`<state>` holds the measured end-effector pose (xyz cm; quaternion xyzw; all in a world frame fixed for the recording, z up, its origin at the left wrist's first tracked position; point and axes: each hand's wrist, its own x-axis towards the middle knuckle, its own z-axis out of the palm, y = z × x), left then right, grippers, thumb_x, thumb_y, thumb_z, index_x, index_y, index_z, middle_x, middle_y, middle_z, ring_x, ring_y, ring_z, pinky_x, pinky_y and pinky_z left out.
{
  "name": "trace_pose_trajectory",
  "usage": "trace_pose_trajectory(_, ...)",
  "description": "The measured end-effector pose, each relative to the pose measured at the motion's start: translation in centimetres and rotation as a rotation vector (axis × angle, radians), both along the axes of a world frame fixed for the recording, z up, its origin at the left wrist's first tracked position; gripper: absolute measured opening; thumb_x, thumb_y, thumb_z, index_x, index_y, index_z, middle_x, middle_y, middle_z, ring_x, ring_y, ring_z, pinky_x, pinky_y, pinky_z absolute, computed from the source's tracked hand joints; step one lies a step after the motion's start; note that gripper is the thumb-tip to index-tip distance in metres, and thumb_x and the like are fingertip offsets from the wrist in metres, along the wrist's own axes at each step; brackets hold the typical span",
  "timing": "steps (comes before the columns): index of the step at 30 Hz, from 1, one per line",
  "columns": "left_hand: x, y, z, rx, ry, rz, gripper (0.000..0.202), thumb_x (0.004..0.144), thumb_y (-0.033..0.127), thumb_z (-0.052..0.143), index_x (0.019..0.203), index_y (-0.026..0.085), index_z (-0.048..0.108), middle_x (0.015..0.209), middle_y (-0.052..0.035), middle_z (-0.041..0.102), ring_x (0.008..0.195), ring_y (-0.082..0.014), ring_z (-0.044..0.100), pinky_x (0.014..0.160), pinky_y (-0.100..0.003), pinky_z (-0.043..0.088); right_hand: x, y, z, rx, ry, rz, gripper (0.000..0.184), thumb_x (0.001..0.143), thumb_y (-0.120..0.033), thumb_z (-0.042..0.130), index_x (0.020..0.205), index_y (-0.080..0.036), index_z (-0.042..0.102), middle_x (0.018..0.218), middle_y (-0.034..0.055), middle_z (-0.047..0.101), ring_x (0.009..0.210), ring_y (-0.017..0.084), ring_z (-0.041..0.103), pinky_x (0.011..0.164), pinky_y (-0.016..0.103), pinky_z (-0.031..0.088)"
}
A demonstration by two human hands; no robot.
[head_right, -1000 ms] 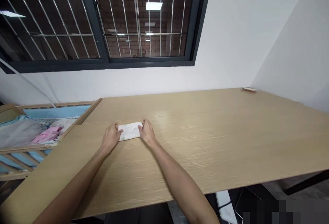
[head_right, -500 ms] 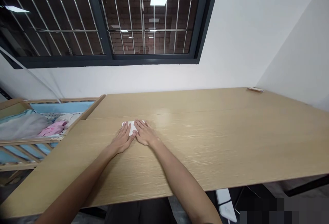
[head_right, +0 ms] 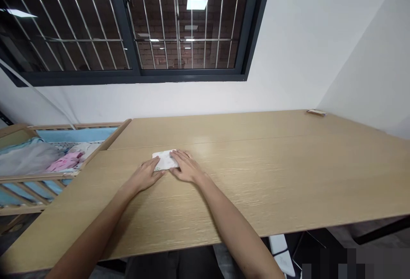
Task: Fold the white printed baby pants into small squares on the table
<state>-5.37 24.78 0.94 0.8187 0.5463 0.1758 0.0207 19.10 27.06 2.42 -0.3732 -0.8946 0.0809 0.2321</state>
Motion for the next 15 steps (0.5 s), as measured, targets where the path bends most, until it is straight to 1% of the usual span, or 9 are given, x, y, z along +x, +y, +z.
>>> trace_pose_trajectory(3,0.0,0.2,-0.1,-0.038,-0.064,0.042,0.065,0.091,0.051,0.056,0.145,0.014,0.048,0.151,-0.0177,0.049,0.140,-0.0335,0.045,0.116,-0.048,0.034,-0.1,0.7,-0.8,-0.077,-0.012,-0.019,0.071,0.090,-0.032,0.055,0.156,-0.015,0.035,0.161,0.0165,0.035,0.150,0.029,0.029,0.121,0.051,0.019)
trace_pose_trajectory(5,0.0,0.4,-0.3,-0.022,-0.096,0.048,0.061,0.090,0.042,0.058,0.143,0.015,0.049,0.148,-0.0159,0.053,0.138,-0.0320,0.048,0.116,-0.047,0.035,-0.4,1.3,-1.2,-0.077,0.015,-0.050,0.070,0.086,-0.024,0.054,0.154,-0.014,0.038,0.158,0.0169,0.039,0.147,0.029,0.034,0.119,0.050,0.022)
trace_pose_trajectory(8,-0.1,0.8,-0.3,0.024,-0.122,0.037,0.049,0.089,0.026,0.052,0.137,0.016,0.055,0.143,-0.0129,0.059,0.133,-0.0288,0.052,0.115,-0.046,0.037,-0.9,1.8,-1.4,-0.027,0.065,-0.067,0.062,0.082,-0.016,0.051,0.145,-0.015,0.047,0.148,0.0155,0.052,0.139,0.028,0.044,0.115,0.048,0.026)
trace_pose_trajectory(10,-0.2,0.9,0.1,0.060,-0.135,0.028,0.042,0.090,0.021,0.047,0.130,0.018,0.061,0.142,-0.0113,0.059,0.132,-0.0272,0.053,0.115,-0.044,0.037,-1.2,1.8,-0.9,0.001,0.103,-0.082,0.055,0.084,-0.015,0.049,0.139,-0.016,0.051,0.138,0.0143,0.060,0.131,0.028,0.051,0.113,0.048,0.028)
trace_pose_trajectory(11,-0.1,0.9,0.4,0.087,-0.149,0.031,0.039,0.091,0.021,0.046,0.126,0.019,0.063,0.140,-0.0111,0.060,0.131,-0.0272,0.054,0.115,-0.044,0.038,-1.3,1.8,-0.5,0.007,0.132,-0.106,0.052,0.086,-0.017,0.048,0.137,-0.017,0.051,0.133,0.0140,0.063,0.127,0.028,0.053,0.112,0.048,0.028)
trace_pose_trajectory(13,0.0,0.6,1.3,0.139,-0.215,0.051,0.034,0.092,0.025,0.046,0.118,0.019,0.066,0.132,-0.0121,0.062,0.124,-0.0283,0.056,0.111,-0.045,0.041,-1.3,1.6,0.6,0.004,0.223,-0.184,0.047,0.089,-0.022,0.049,0.135,-0.017,0.050,0.126,0.0140,0.064,0.122,0.029,0.054,0.110,0.049,0.031)
trace_pose_trajectory(15,0.2,0.2,2.2,0.133,-0.360,0.048,0.031,0.092,0.031,0.046,0.112,0.018,0.067,0.121,-0.0121,0.065,0.115,-0.0274,0.060,0.104,-0.043,0.046,-1.2,1.7,1.9,-0.027,0.334,-0.259,0.046,0.090,-0.030,0.052,0.134,-0.017,0.047,0.120,0.0133,0.065,0.117,0.030,0.056,0.106,0.050,0.036)
